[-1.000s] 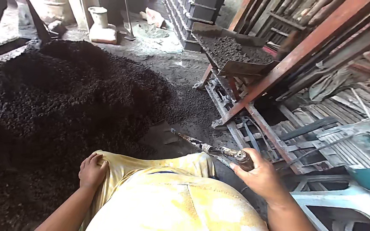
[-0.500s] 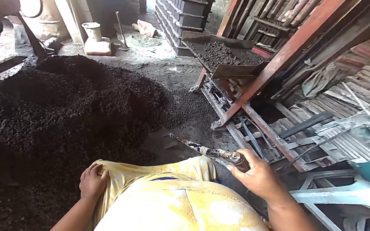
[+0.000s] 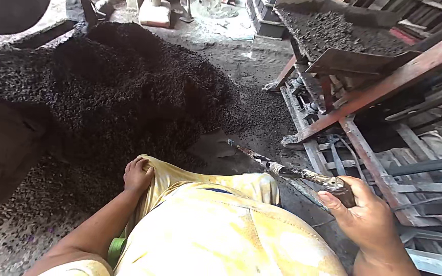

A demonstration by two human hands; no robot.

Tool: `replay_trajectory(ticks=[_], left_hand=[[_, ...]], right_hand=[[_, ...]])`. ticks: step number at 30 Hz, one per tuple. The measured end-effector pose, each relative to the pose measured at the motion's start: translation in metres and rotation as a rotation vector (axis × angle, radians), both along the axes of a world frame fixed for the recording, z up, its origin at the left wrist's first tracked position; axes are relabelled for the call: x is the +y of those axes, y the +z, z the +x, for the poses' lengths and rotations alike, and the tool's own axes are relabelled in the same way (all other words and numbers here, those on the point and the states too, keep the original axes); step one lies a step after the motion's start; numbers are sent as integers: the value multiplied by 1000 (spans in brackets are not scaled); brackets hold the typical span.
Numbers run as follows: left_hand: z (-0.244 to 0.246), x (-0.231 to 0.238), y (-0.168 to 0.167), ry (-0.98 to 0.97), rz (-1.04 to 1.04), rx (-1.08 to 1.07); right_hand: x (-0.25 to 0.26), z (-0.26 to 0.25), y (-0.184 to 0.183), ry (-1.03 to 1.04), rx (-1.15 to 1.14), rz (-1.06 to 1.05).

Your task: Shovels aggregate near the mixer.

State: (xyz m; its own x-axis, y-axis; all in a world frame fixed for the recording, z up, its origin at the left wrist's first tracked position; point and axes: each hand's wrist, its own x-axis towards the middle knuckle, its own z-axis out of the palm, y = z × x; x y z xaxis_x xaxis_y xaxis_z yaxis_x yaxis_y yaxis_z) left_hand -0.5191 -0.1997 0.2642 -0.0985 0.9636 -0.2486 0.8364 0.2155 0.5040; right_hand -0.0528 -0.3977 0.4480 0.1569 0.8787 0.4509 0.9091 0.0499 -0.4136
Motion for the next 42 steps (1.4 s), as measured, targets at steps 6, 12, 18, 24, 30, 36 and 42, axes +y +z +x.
replay_trajectory(ticks=[6,12,18,24,30,36,42], left_hand=[[0,2,-7,-41,32,19],[3,3,-10,-83,113,-3],[7,1,-9,-67,125,-6],[5,2,-8,-80,135,1],[3,1,-10,-61,140,3],[5,1,3,-48,44,19],[4,4,-1,-32,33,11]], right_hand=[[0,-1,0,-17,-6,14],[1,2,-4,-56,-8,10],[3,2,-6,-62,14,9],[6,2,-6,-84,2,1],[9,1,-6,-75,-1,5],[7,0,-4,-46,13,-21],[4,0,1,-9,-20,-14]])
